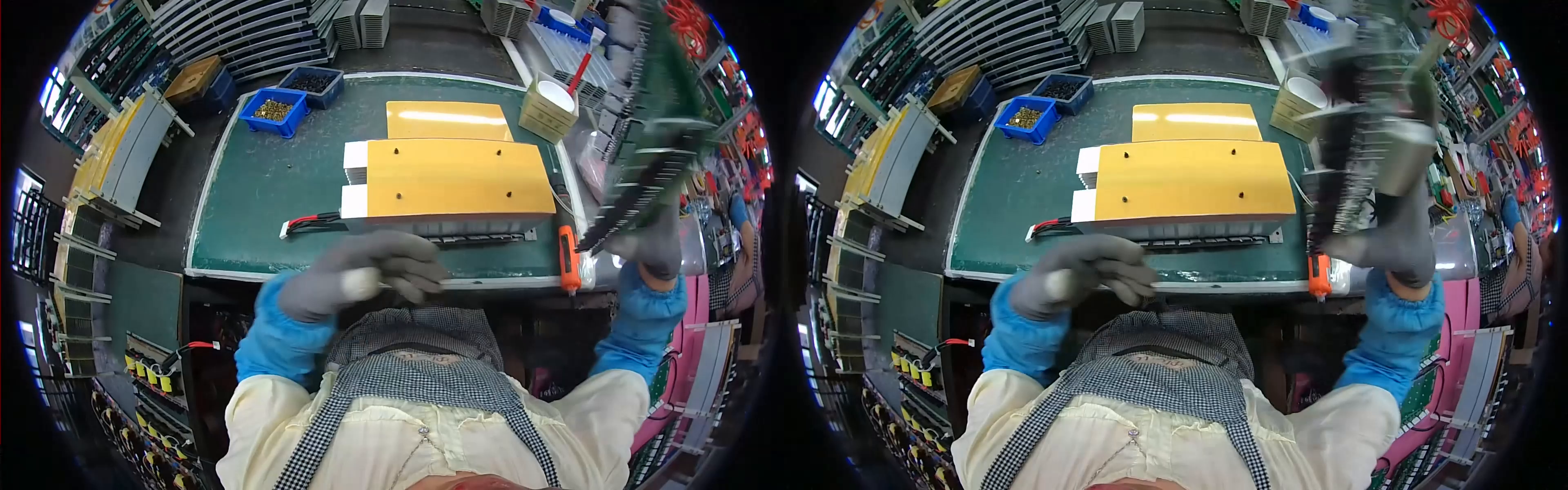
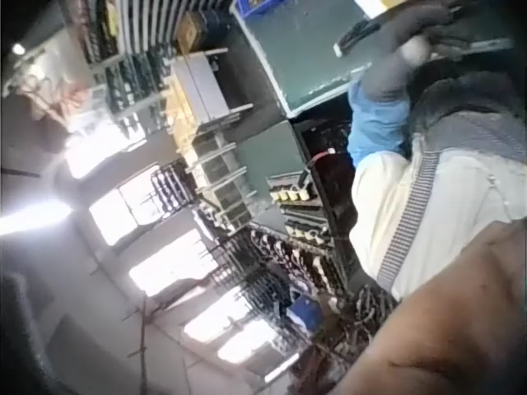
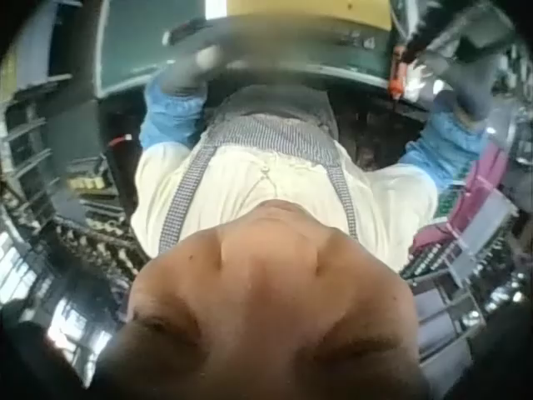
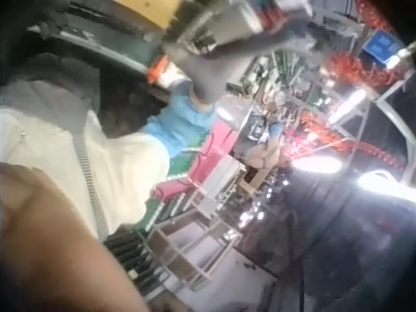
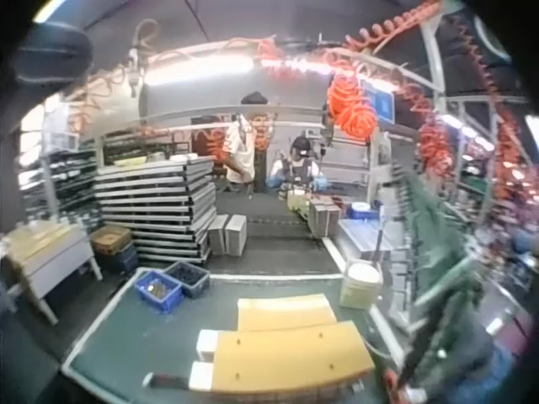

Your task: Assembling components for an electronic power unit, including applying thermal paste, tape, and attaching a circuit board to battery modules.

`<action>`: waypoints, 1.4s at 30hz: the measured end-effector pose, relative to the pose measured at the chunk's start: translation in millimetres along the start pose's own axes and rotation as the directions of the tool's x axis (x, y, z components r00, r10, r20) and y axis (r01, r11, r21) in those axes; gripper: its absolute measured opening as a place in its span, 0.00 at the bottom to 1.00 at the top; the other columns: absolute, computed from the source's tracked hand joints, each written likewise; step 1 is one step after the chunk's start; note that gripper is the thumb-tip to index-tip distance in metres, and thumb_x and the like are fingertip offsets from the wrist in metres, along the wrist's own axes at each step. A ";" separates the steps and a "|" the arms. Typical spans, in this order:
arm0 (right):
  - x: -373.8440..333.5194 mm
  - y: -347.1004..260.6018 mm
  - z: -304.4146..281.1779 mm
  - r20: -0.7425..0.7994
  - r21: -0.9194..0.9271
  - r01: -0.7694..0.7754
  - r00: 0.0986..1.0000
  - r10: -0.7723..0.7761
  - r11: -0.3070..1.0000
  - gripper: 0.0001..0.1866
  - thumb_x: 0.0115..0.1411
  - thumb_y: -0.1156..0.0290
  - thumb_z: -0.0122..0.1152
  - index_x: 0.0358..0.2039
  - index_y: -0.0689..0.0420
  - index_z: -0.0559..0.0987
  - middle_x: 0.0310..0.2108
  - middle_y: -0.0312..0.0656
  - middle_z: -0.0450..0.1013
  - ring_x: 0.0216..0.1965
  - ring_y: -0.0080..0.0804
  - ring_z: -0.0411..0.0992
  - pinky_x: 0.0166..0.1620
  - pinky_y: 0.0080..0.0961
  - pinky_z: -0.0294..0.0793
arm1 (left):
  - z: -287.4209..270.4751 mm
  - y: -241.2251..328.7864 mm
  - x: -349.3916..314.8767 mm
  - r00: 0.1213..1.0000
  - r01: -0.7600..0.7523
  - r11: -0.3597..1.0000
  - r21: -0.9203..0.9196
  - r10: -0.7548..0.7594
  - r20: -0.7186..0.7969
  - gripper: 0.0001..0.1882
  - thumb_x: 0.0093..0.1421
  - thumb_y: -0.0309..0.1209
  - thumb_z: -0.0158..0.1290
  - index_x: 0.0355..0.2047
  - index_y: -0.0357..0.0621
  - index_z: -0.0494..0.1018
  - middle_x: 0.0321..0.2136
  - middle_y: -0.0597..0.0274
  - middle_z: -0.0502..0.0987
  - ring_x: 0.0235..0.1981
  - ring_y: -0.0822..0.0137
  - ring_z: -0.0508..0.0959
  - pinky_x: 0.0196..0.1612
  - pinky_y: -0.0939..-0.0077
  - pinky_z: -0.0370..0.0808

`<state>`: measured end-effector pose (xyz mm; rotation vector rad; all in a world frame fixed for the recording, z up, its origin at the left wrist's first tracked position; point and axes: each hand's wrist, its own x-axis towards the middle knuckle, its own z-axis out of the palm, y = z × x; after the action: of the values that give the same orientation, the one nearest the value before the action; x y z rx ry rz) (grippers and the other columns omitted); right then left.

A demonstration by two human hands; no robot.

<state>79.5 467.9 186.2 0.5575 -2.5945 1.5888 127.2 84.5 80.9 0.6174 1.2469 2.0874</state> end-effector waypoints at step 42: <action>134.7 41.7 99.5 0.783 -0.424 0.661 0.611 -0.115 0.619 0.67 0.31 0.40 0.75 0.71 0.48 0.53 0.65 0.55 0.56 0.64 0.60 0.57 0.62 0.57 0.56 | -93.1 39.8 75.9 0.992 0.123 -0.356 0.926 0.063 -0.108 0.70 0.42 0.81 0.48 0.63 0.23 0.54 0.64 0.31 0.57 0.69 0.36 0.54 0.69 0.37 0.44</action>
<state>-45.6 361.0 134.2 1.7809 -2.8353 0.1368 1.6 68.3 80.9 1.0543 3.0002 0.1996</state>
